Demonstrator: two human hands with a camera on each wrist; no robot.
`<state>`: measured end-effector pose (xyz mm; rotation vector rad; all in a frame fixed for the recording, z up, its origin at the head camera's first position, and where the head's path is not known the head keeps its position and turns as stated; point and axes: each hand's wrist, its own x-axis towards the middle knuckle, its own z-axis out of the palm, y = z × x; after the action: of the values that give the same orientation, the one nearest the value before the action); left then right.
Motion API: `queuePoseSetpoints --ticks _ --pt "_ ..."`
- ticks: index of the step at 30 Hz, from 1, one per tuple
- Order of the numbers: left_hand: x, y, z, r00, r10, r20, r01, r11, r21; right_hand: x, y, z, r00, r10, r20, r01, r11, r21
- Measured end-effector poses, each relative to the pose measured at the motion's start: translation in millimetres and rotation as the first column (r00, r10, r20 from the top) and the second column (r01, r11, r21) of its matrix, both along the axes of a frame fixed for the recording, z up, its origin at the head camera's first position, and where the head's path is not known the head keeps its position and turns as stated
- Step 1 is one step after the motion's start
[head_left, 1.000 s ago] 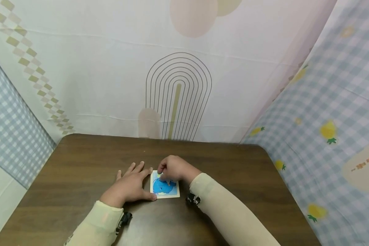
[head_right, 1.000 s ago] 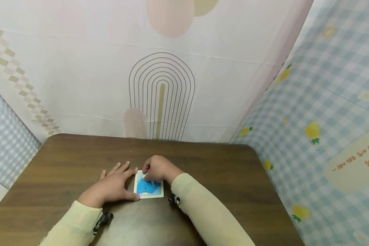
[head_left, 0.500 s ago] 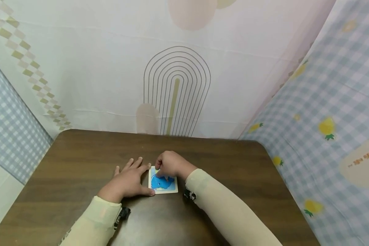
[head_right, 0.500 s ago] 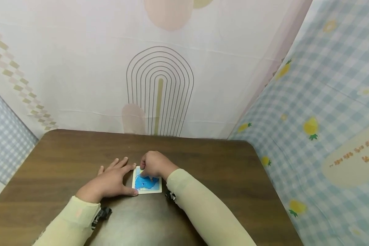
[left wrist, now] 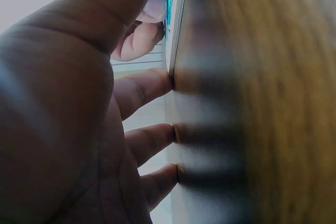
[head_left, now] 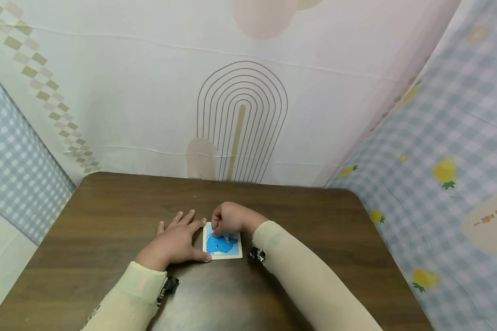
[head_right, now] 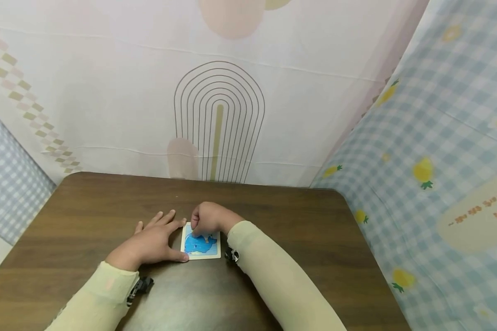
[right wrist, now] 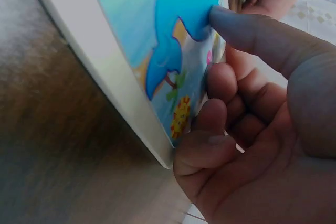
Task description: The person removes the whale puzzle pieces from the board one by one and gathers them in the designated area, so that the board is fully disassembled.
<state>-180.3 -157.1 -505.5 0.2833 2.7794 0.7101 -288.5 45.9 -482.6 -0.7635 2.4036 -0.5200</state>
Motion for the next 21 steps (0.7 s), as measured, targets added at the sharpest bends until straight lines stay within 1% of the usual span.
queuePoseSetpoints --ticks 3,6,11,18,21 --pt "-0.4 0.8 -1.2 1.000 0.001 0.003 -0.001 1.000 -0.002 1.8 1 -1.2 1.000 -0.010 -0.015 0.010 1.000 0.011" --pt "-0.7 1.4 -1.2 1.000 0.001 0.008 -0.001 1.000 -0.006 3.7 0 -2.8 0.998 -0.024 -0.051 0.026 0.999 0.030" --pt "-1.1 2.1 -0.7 1.000 0.000 0.010 0.000 1.000 -0.012 5.6 -2 -4.0 0.994 -0.014 -0.111 0.019 0.999 0.047" --pt "-0.3 2.4 0.7 1.000 -0.004 0.010 0.004 1.000 -0.003 9.8 -3 -2.6 0.988 -0.036 -0.148 0.041 0.999 0.033" --pt "0.9 2.1 1.3 1.000 -0.009 0.016 0.009 1.000 0.000 12.3 -3 -1.0 0.988 -0.036 -0.150 0.041 0.999 0.033"
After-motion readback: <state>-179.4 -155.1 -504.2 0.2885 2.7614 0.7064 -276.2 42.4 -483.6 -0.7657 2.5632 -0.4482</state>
